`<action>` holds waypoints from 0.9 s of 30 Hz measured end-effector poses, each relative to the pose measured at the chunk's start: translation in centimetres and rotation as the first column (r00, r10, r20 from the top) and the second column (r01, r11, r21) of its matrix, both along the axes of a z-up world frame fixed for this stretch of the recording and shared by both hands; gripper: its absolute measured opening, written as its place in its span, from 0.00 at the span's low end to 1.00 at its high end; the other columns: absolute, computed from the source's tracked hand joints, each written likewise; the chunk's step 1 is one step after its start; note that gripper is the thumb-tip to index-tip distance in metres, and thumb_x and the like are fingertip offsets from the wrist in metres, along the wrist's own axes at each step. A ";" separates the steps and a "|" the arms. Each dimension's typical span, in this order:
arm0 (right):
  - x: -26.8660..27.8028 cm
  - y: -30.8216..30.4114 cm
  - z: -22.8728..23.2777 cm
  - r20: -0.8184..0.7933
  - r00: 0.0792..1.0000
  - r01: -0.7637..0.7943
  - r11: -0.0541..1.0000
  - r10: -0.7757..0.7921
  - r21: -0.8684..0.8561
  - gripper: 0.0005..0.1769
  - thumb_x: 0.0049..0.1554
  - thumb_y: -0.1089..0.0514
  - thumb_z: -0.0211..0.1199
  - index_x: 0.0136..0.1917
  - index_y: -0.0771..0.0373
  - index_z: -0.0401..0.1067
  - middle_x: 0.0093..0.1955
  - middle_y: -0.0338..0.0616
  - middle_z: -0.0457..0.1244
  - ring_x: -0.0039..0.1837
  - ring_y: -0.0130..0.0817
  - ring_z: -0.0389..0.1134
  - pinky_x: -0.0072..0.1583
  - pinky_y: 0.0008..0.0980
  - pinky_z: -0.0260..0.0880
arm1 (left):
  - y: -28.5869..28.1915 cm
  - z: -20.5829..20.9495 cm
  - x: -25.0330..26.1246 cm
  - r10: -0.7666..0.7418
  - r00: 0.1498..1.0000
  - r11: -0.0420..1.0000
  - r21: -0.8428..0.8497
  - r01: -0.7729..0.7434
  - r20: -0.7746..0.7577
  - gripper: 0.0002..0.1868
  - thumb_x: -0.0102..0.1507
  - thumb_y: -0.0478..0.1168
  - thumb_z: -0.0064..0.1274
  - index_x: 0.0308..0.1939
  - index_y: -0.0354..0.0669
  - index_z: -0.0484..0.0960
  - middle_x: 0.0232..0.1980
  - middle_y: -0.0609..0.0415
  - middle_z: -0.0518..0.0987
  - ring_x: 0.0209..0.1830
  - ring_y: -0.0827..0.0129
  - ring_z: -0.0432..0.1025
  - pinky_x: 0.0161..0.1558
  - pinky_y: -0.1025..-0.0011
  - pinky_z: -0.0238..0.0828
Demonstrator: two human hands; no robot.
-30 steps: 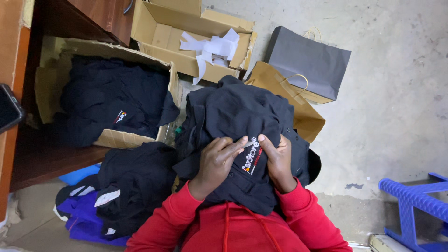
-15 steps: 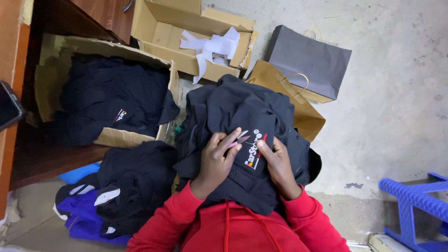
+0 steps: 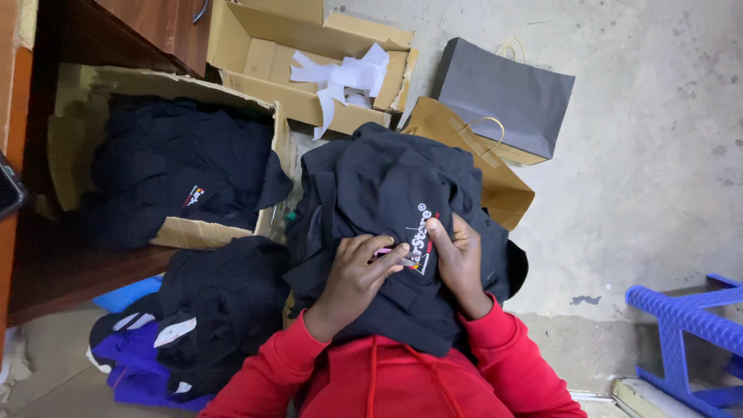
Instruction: The person uses a small pink tool to pick at a logo on a black shirt, then uses scissors to cut a white paper insert out of the shirt's interior.
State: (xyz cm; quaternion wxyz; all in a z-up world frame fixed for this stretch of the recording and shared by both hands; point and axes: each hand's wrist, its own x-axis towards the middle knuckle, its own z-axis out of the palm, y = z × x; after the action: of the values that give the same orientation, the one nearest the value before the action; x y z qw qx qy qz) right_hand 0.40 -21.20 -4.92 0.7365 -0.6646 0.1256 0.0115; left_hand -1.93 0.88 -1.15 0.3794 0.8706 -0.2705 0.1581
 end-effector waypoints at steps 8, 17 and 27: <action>0.0 -0.9 -2.5 -0.032 0.999 -0.010 0.999 0.011 0.034 0.15 0.67 0.57 0.63 0.39 0.65 0.71 0.26 0.46 0.66 0.28 0.26 0.70 0.30 0.25 0.71 | 1.0 1.4 1.6 -0.146 0.987 0.989 -0.023 0.145 -0.072 0.14 0.66 0.40 0.63 0.56 0.53 0.88 0.46 0.55 0.81 0.47 0.57 0.75 0.46 0.60 0.65; -0.1 -0.8 -2.8 -0.032 0.999 -0.012 0.999 0.013 0.050 0.14 0.66 0.58 0.63 0.39 0.66 0.71 0.26 0.48 0.67 0.29 0.29 0.72 0.31 0.27 0.73 | 1.3 1.4 4.0 -0.267 0.956 0.961 -0.110 0.254 -0.124 0.07 0.67 0.39 0.62 0.49 0.55 0.89 0.41 0.58 0.81 0.44 0.61 0.77 0.46 0.63 0.64; -0.2 0.3 -1.1 -0.021 1.000 -0.010 0.999 0.011 0.037 0.16 0.66 0.58 0.63 0.36 0.64 0.71 0.25 0.45 0.65 0.29 0.26 0.70 0.32 0.25 0.72 | -0.3 -0.3 1.4 -0.078 0.990 0.977 -0.208 0.053 -0.115 0.14 0.65 0.40 0.65 0.54 0.51 0.89 0.43 0.57 0.81 0.44 0.60 0.77 0.44 0.64 0.67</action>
State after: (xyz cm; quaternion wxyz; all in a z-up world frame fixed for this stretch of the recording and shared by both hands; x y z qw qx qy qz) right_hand 0.16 -20.91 -6.06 0.7471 -0.6514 0.1299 0.0248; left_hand -0.57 0.55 -1.41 0.4879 0.8256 -0.2575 0.1188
